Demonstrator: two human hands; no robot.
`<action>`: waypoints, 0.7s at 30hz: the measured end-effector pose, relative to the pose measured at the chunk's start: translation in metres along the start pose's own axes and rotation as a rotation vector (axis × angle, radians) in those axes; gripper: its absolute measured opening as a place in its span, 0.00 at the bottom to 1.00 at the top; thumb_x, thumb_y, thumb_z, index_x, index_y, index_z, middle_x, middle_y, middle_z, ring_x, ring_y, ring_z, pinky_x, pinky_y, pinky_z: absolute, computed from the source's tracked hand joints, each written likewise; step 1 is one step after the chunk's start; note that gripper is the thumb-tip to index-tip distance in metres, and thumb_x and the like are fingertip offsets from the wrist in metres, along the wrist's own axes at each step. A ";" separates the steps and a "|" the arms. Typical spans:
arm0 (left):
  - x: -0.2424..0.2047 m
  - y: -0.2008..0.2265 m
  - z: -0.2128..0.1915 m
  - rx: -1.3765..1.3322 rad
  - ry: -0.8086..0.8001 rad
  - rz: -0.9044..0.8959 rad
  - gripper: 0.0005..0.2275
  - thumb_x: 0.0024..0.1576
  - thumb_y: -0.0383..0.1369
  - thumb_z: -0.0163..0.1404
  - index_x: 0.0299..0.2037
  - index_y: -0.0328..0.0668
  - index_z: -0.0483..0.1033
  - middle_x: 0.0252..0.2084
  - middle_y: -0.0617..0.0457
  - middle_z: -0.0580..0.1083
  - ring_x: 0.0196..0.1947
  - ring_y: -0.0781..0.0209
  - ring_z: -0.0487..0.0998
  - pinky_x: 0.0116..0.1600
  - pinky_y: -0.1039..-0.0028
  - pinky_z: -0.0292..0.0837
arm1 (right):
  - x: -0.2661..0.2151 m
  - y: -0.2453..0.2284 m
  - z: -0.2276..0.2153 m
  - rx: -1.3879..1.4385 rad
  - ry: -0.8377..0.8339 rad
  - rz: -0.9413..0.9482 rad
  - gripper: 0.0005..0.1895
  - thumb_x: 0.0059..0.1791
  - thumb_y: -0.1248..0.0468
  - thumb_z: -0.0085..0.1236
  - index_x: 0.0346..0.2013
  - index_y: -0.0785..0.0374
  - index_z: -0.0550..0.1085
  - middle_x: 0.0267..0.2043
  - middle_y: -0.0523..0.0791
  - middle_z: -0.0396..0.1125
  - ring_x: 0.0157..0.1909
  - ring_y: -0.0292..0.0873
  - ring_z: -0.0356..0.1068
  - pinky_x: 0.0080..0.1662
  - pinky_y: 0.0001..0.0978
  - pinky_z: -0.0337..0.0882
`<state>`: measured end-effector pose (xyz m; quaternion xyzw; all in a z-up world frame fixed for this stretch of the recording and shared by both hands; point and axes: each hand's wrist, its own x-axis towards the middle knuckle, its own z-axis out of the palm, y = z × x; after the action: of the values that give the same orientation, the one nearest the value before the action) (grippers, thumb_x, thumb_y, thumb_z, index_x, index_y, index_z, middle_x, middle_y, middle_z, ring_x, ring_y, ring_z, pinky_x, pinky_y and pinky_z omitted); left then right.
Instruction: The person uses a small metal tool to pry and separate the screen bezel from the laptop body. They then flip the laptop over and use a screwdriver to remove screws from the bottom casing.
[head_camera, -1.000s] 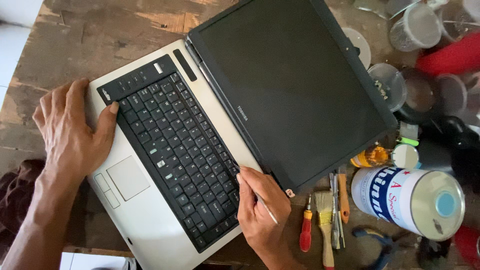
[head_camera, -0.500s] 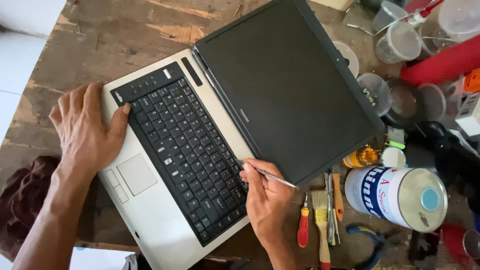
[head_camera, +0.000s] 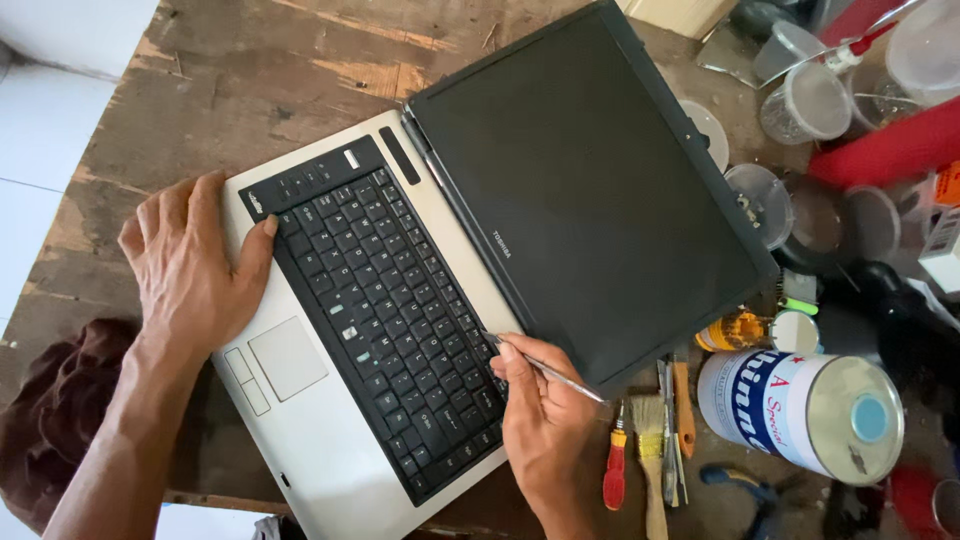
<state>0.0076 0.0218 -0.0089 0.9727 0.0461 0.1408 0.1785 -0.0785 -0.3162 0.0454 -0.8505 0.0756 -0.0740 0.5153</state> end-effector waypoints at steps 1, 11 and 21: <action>0.001 -0.001 0.001 0.001 0.003 0.001 0.31 0.73 0.53 0.45 0.75 0.33 0.69 0.68 0.33 0.72 0.67 0.29 0.66 0.67 0.38 0.55 | 0.000 0.009 0.005 0.002 0.001 -0.003 0.13 0.56 0.60 0.60 0.49 0.65 0.85 0.35 0.48 0.84 0.37 0.39 0.87 0.44 0.27 0.89; 0.004 -0.002 0.001 0.029 0.045 0.022 0.30 0.72 0.51 0.47 0.75 0.33 0.70 0.67 0.33 0.72 0.66 0.29 0.67 0.66 0.38 0.57 | 0.034 -0.015 0.008 0.252 0.001 -0.242 0.10 0.57 0.69 0.60 0.50 0.74 0.81 0.46 0.54 0.82 0.47 0.45 0.84 0.54 0.31 0.86; 0.001 -0.002 0.001 -0.002 -0.002 -0.003 0.31 0.72 0.53 0.44 0.75 0.34 0.68 0.69 0.33 0.72 0.68 0.31 0.67 0.67 0.40 0.54 | 0.049 0.019 0.037 -0.174 0.035 -0.691 0.07 0.58 0.72 0.60 0.45 0.76 0.83 0.42 0.53 0.82 0.40 0.48 0.83 0.49 0.35 0.85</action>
<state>0.0085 0.0231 -0.0108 0.9726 0.0470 0.1397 0.1799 -0.0237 -0.3028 0.0142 -0.8650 -0.2019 -0.2517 0.3843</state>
